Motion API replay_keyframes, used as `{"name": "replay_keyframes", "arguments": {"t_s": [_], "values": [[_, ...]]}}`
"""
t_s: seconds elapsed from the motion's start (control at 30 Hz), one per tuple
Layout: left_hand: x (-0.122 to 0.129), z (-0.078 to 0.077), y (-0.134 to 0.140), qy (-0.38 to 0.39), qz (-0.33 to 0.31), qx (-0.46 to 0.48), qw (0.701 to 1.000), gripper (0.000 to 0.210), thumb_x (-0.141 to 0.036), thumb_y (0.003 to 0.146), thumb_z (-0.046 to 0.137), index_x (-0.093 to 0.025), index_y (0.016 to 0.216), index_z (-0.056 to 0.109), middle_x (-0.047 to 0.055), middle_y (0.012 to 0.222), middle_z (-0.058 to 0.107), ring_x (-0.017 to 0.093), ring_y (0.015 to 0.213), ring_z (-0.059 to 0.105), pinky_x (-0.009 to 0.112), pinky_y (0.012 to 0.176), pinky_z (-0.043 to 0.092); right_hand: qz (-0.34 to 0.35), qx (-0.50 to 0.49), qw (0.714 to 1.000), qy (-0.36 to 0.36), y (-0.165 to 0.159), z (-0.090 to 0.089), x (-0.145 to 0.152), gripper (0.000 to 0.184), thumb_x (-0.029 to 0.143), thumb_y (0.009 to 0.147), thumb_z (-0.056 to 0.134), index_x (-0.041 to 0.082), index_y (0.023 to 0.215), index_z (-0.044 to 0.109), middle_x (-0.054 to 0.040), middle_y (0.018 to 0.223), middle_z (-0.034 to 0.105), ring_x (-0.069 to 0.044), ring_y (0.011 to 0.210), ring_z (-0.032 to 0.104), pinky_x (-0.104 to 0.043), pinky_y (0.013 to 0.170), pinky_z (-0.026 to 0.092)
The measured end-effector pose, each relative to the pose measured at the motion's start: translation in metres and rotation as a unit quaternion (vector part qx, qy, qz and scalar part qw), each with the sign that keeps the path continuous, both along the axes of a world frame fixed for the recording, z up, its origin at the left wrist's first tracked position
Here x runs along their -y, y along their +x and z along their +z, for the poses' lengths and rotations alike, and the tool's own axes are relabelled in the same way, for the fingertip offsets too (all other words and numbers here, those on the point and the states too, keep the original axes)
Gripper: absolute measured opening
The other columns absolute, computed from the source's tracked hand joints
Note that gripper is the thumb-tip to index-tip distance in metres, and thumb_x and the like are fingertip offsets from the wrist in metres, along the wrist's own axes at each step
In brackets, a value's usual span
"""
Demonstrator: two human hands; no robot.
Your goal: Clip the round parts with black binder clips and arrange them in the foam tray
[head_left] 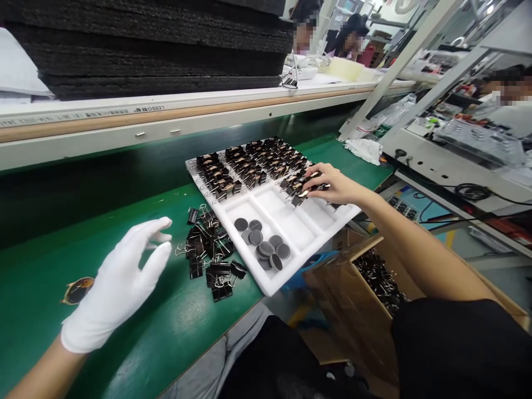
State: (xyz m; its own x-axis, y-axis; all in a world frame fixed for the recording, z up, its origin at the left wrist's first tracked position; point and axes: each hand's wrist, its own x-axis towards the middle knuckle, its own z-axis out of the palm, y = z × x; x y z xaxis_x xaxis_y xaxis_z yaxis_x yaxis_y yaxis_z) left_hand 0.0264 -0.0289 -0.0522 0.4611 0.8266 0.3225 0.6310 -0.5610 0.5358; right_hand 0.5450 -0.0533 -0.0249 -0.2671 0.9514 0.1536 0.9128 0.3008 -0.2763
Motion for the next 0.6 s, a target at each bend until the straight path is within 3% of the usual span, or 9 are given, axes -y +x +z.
{"name": "replay_keyframes", "arguments": {"t_s": [0.13, 0.23, 0.43, 0.6], "values": [[-0.001, -0.004, 0.000, -0.008, -0.001, -0.002, 1.000, 0.040, -0.045, 0.100, 0.047, -0.030, 0.137, 0.055, 0.006, 0.118, 0.071, 0.027, 0.103, 0.070, 0.046, 0.097, 0.056, -0.061, 0.045, 0.997, 0.003, 0.024, -0.031, 0.006, 0.027, 0.045, 0.095, 0.063, 0.026, 0.104, 0.082, -0.0176, 0.131, 0.058, -0.038, 0.130, 0.046, -0.059, 0.104, 0.034], [-0.004, -0.008, -0.003, -0.022, -0.004, -0.008, 1.000, 0.041, -0.046, 0.100, 0.047, -0.029, 0.138, 0.055, 0.007, 0.121, 0.071, 0.027, 0.107, 0.070, 0.045, 0.098, 0.055, -0.077, 0.056, 0.995, 0.021, 0.029, -0.042, 0.007, 0.028, 0.042, 0.096, 0.061, 0.025, 0.103, 0.081, -0.0183, 0.129, 0.059, -0.039, 0.127, 0.048, -0.058, 0.102, 0.034], [-0.001, -0.009, -0.004, -0.035, 0.001, -0.011, 0.999, 0.041, -0.042, 0.101, 0.048, -0.026, 0.138, 0.057, 0.007, 0.127, 0.070, 0.026, 0.112, 0.069, 0.042, 0.101, 0.054, -0.058, 0.057, 0.995, 0.053, 0.040, -0.053, -0.003, 0.028, 0.042, 0.095, 0.061, 0.024, 0.100, 0.083, -0.0191, 0.121, 0.065, -0.037, 0.120, 0.056, -0.057, 0.102, 0.038], [-0.001, 0.002, -0.028, 0.026, 0.044, -0.018, 0.999, 0.039, -0.035, 0.101, 0.046, -0.021, 0.135, 0.060, 0.008, 0.128, 0.070, 0.024, 0.117, 0.067, 0.041, 0.108, 0.052, -0.010, 0.003, 0.992, 0.126, 0.028, -0.045, 0.009, 0.040, 0.061, 0.090, 0.065, 0.026, 0.080, 0.083, -0.0253, 0.109, 0.071, -0.038, 0.101, 0.067, -0.057, 0.090, 0.047]]}}
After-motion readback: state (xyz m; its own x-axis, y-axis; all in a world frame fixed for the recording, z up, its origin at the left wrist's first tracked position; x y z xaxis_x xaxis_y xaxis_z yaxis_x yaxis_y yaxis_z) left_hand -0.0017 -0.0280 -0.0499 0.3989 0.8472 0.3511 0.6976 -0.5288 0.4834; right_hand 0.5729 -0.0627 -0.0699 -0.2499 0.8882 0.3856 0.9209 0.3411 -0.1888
